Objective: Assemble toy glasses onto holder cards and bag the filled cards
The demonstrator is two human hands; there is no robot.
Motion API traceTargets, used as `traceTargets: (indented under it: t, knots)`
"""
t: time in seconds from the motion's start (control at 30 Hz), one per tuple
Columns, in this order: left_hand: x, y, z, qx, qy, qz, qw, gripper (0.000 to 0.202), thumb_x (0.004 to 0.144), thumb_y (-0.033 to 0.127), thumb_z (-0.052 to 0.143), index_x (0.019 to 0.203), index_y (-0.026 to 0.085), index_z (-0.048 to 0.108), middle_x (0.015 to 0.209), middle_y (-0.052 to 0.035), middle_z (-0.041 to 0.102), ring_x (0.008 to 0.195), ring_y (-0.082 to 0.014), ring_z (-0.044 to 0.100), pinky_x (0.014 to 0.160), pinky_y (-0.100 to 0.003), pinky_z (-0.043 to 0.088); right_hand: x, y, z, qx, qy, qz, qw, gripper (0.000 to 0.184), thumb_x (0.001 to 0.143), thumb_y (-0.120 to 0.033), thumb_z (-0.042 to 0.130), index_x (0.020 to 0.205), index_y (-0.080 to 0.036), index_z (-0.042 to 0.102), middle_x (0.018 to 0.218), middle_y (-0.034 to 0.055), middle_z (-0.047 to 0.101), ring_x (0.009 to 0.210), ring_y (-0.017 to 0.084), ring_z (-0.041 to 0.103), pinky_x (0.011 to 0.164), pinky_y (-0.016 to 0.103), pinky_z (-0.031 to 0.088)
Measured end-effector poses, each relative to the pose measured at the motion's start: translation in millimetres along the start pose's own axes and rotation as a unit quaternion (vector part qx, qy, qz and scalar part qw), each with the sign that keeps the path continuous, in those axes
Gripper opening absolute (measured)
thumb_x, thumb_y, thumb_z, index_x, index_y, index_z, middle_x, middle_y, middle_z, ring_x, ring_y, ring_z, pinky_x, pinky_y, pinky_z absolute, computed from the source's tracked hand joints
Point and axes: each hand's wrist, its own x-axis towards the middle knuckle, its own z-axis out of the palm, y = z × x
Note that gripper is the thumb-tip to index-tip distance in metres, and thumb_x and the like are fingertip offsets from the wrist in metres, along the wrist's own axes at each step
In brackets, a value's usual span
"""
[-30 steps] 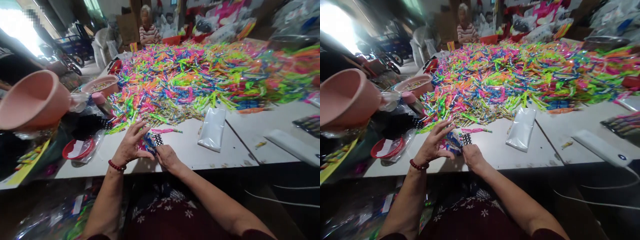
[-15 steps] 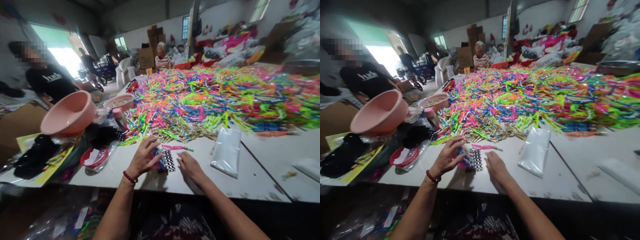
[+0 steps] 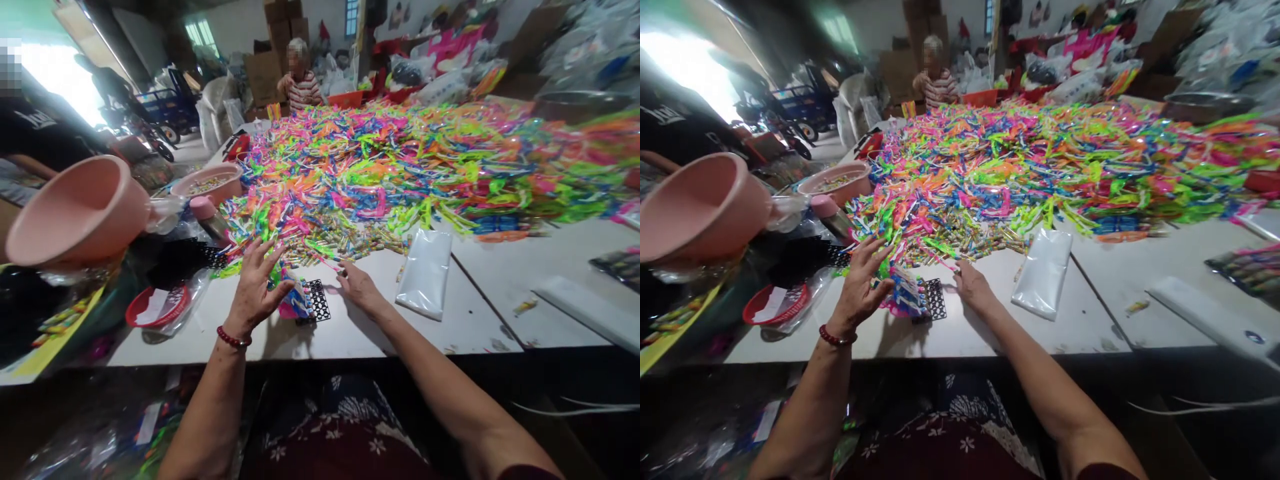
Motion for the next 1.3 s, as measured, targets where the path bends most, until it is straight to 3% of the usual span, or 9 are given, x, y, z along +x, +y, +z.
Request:
traceTargets:
  t: [0.2, 0.7, 0.83, 0.9, 0.97, 1.03, 1.07, 1.17, 1.3]
  knots:
    - [3.4, -4.2, 5.5, -0.035, -0.021, -0.04, 0.998, 0.063, 0.097, 0.064, 0.035, 0.135, 0.017, 0.053, 0.133, -0.0127, 0.052, 0.131, -0.0278, 0.041, 0.115, -0.047, 0.029, 19.0, -34.0, 27.6, 0.157, -0.04, -0.005, 0.987, 0.014, 0.088, -0.029, 0.051, 0.093, -0.018, 0.059, 0.077, -0.0013, 0.06, 0.069, 0.014, 0.051, 0.065, 0.024, 0.036]
    - [9.7, 7.5, 4.3, -0.087, -0.063, -0.032, 0.994, 0.066, 0.095, 0.066, 0.037, 0.142, 0.02, 0.048, 0.139, -0.0116, 0.05, 0.13, -0.0285, 0.042, 0.116, -0.048, 0.028, 25.1, -35.8, 37.1, -0.015, -0.101, -0.12, 0.988, 0.02, 0.094, -0.03, 0.043, 0.097, -0.019, 0.059, 0.084, 0.0058, 0.066, 0.073, 0.017, 0.056, 0.067, 0.026, 0.037]
    - [9.4, 3.5, -4.4, -0.187, 0.06, -0.111, 0.974, 0.067, 0.095, 0.069, 0.031, 0.134, 0.022, 0.055, 0.143, -0.011, 0.047, 0.136, -0.0277, 0.037, 0.119, -0.047, 0.025, 22.6, -24.3, 53.3, -0.007, -0.088, -0.115, 0.989, 0.029, 0.094, -0.037, 0.037, 0.09, -0.019, 0.059, 0.082, 0.0072, 0.065, 0.073, 0.02, 0.059, 0.066, 0.029, 0.042]
    - [11.5, -16.8, -20.2, -0.275, 0.225, -0.213, 0.91, 0.059, 0.096, 0.065, 0.037, 0.128, 0.021, 0.058, 0.138, -0.0117, 0.051, 0.132, -0.0267, 0.043, 0.116, -0.045, 0.031, 23.0, -16.4, 64.1, 0.01, -0.072, -0.112, 0.991, 0.03, 0.092, -0.039, 0.037, 0.091, -0.021, 0.06, 0.081, 0.0069, 0.065, 0.075, 0.021, 0.061, 0.068, 0.031, 0.045]
    - [14.7, -48.5, -48.6, -0.391, 0.367, -0.335, 0.774, 0.049, 0.097, 0.059, 0.044, 0.12, 0.018, 0.058, 0.127, -0.0125, 0.057, 0.12, -0.024, 0.054, 0.107, -0.04, 0.042, 22.1, -9.3, 73.6, 0.034, -0.028, -0.108, 0.993, 0.034, 0.092, -0.039, 0.035, 0.099, -0.021, 0.062, 0.089, 0.0097, 0.067, 0.084, 0.024, 0.063, 0.076, 0.035, 0.048]
    - [18.1, -86.6, -87.4, -0.48, 0.446, -0.465, 0.596, 0.043, 0.096, 0.053, 0.05, 0.115, 0.015, 0.057, 0.116, -0.0135, 0.059, 0.107, -0.021, 0.06, 0.096, -0.033, 0.05, 20.6, -3.0, 80.6, 0.057, -0.005, -0.106, 0.993, 0.037, 0.091, -0.042, 0.036, 0.106, -0.021, 0.062, 0.094, 0.011, 0.068, 0.091, 0.026, 0.065, 0.082, 0.038, 0.05]
    - [19.6, -106.0, -108.6, -0.482, 0.457, -0.5, 0.556, 0.048, 0.097, 0.054, 0.047, 0.118, 0.011, 0.053, 0.113, -0.0166, 0.058, 0.102, -0.0223, 0.061, 0.089, -0.033, 0.053, 20.2, 0.0, 83.1, 0.068, 0.001, -0.103, 0.992, 0.037, 0.089, -0.043, 0.038, 0.108, -0.022, 0.062, 0.096, 0.0111, 0.069, 0.092, 0.026, 0.066, 0.083, 0.039, 0.051]
    - [22.2, -157.4, -168.1, -0.449, 0.503, -0.536, 0.508, 0.057, 0.097, 0.059, 0.042, 0.126, 0.011, 0.044, 0.114, -0.0182, 0.053, 0.103, -0.024, 0.059, 0.077, -0.03, 0.056, 21.9, 9.3, 88.1, 0.094, -0.006, -0.092, 0.991, 0.039, 0.084, -0.044, 0.045, 0.113, -0.024, 0.06, 0.102, 0.011, 0.071, 0.096, 0.028, 0.068, 0.086, 0.041, 0.053]
    - [21.0, -202.1, -214.6, -0.416, 0.561, -0.506, 0.505, 0.057, 0.093, 0.061, 0.051, 0.129, 0.017, 0.043, 0.111, -0.013, 0.055, 0.103, -0.0227, 0.059, 0.068, -0.024, 0.055, 28.1, 22.5, 93.0, 0.108, -0.027, -0.1, 0.989, 0.042, 0.08, -0.042, 0.051, 0.117, -0.025, 0.061, 0.113, 0.0113, 0.071, 0.104, 0.03, 0.067, 0.093, 0.043, 0.053]
